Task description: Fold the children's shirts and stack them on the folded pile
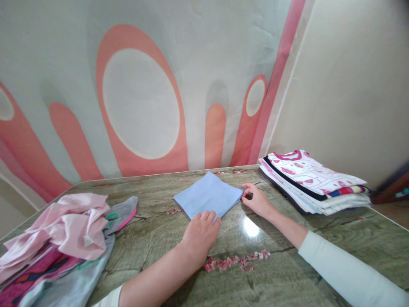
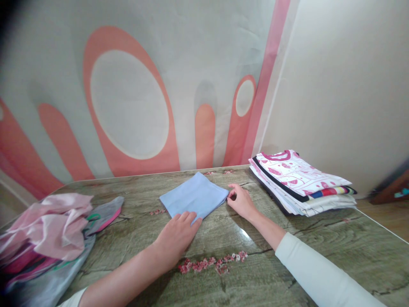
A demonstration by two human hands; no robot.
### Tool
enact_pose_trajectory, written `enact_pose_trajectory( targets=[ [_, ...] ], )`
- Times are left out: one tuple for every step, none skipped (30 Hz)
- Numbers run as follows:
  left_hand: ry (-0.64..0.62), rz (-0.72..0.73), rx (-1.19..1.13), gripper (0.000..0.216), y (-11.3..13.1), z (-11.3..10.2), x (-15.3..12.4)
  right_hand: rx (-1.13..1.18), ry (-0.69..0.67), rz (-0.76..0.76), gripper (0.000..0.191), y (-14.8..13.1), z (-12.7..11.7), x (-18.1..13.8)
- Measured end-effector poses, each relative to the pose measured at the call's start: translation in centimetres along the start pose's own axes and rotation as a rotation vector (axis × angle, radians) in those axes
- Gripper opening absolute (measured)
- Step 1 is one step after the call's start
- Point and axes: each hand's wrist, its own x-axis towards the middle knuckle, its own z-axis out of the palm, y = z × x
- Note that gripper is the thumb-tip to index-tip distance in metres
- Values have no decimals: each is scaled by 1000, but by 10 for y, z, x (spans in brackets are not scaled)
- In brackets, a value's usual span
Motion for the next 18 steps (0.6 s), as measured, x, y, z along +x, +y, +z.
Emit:
enact_pose_trajectory(
  targets=[
    [2, -14, 1, 29, 1, -1, 1, 1, -1, -6, 42, 0, 0, 0],
    [2, -26, 0, 25, 2, -2, 2, -2, 4, -12, 42, 1, 0, 1],
    [2, -31, -3, 23, 1, -2, 3, -7, 11, -14, 43, 2, -1, 2],
    [1, -32, -7, 22, 1, -2, 4, -16, 19, -14, 43, 3, -1, 2],
    [-2, -32, -11, 22, 0, -1, 4, -27, 27, -12, 43, 4, -2, 3],
    [-3, -30, -12, 22, -1, -1, 5, -38, 32, -11, 43, 6, -2, 4],
    [-4, -27, -11, 22, -1, 0, 6, -50, 35, -13, 43, 7, -2, 5],
    [-6, -23, -9, 23, -2, 0, 6, -62, 34, -19, 44, 9, -2, 5],
    [-11, -24, -7, 23, -3, -1, 5, -75, 30, -28, 43, 11, -1, 5],
    [-23, -26, -6, 23, -3, -3, 4, -88, 22, -40, 43, 12, -1, 6],
    [-38, -24, -8, 24, -4, -5, 2, -102, 12, -53, 42, 14, 0, 6],
    [-55, -16, -14, 25, -5, -8, 0, -116, 4, -66, 41, 15, 0, 5],
    [-71, -4, -25, 27, -7, -12, -3, -130, -1, -78, 40, 15, -1, 5],
    [-80, 15, -42, 29, -9, -15, -5, -145, -1, -89, 39, 15, -2, 5],
    [-79, 38, -65, 32, -12, -17, -7, -161, 11, -100, 38, 13, -3, 4],
    [-65, 57, -91, 33, -15, -18, -9, -179, 26, -116, 38, 10, -5, 3],
    [-39, 66, -117, 33, -18, -18, -9, -198, 38, -143, 39, 4, -6, 2],
    [1, 65, -141, 34, -22, -16, -8, -218, 40, -181, 40, -2, -7, 0]
  ],
)
